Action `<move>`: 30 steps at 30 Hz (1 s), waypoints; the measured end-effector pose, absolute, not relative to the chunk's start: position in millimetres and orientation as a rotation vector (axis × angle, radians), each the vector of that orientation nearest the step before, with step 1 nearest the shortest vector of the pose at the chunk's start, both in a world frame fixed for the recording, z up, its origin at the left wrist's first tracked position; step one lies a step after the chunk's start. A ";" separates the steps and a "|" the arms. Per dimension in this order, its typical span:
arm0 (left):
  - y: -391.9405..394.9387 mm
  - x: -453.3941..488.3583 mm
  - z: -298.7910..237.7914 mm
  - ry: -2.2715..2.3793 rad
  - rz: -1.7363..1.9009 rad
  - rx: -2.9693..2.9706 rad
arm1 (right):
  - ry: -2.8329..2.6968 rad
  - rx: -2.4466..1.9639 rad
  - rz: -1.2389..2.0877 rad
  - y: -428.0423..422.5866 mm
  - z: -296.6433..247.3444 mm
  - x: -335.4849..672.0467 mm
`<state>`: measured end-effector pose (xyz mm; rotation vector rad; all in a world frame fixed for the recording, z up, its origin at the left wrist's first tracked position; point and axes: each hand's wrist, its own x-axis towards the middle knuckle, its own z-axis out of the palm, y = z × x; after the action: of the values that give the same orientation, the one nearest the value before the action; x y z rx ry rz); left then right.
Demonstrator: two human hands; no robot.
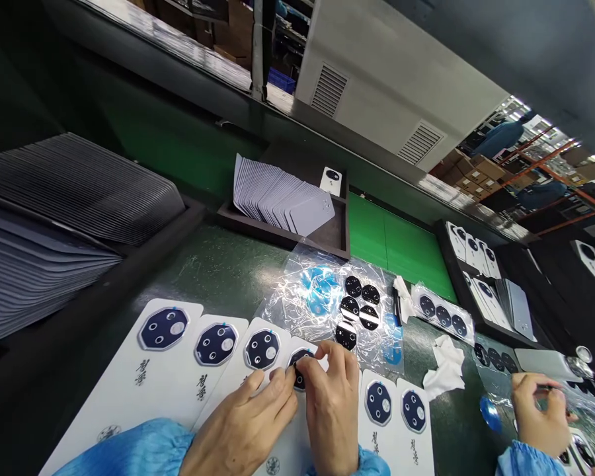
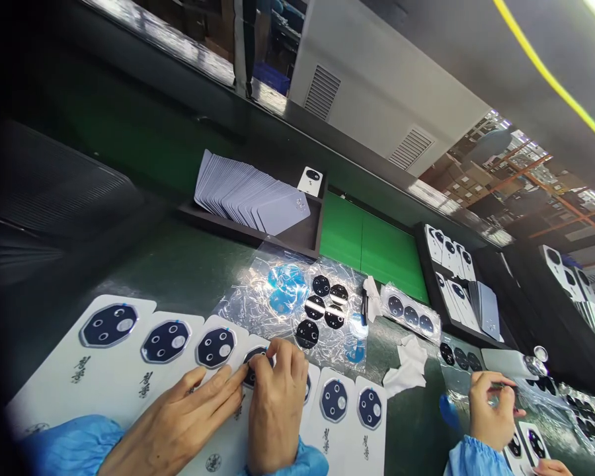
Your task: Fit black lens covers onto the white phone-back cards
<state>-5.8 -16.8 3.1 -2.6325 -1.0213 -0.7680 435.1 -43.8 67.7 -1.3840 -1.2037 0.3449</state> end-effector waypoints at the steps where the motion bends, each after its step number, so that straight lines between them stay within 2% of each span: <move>1: -17.6 -6.0 3.0 -1.019 -0.766 -2.628 | -1.229 -1.377 0.304 -41.6 71.5 418.0; 8: -15.3 -5.7 12.1 -1.056 -0.793 -2.642 | -1.447 -1.641 0.552 -34.0 47.1 227.4; 11: -14.7 -10.5 6.8 -1.050 -0.879 -2.685 | -1.463 -1.686 0.630 -35.2 35.3 182.1; 19: -19.9 -50.5 -16.5 -1.092 -1.112 -2.749 | -0.859 -1.669 1.020 -53.4 44.6 153.1; 26: -18.0 -56.7 -14.8 -1.261 -1.094 -2.667 | -1.213 -1.558 1.008 -47.1 44.0 136.2; 30: -13.0 -54.1 -16.8 -1.216 -1.166 -2.628 | -1.192 -1.536 1.029 -40.5 43.6 130.6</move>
<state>-54.1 -13.0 -16.8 -2.6282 -1.2162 -1.1661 130.6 -40.5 43.6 -1.5360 -1.1919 1.0289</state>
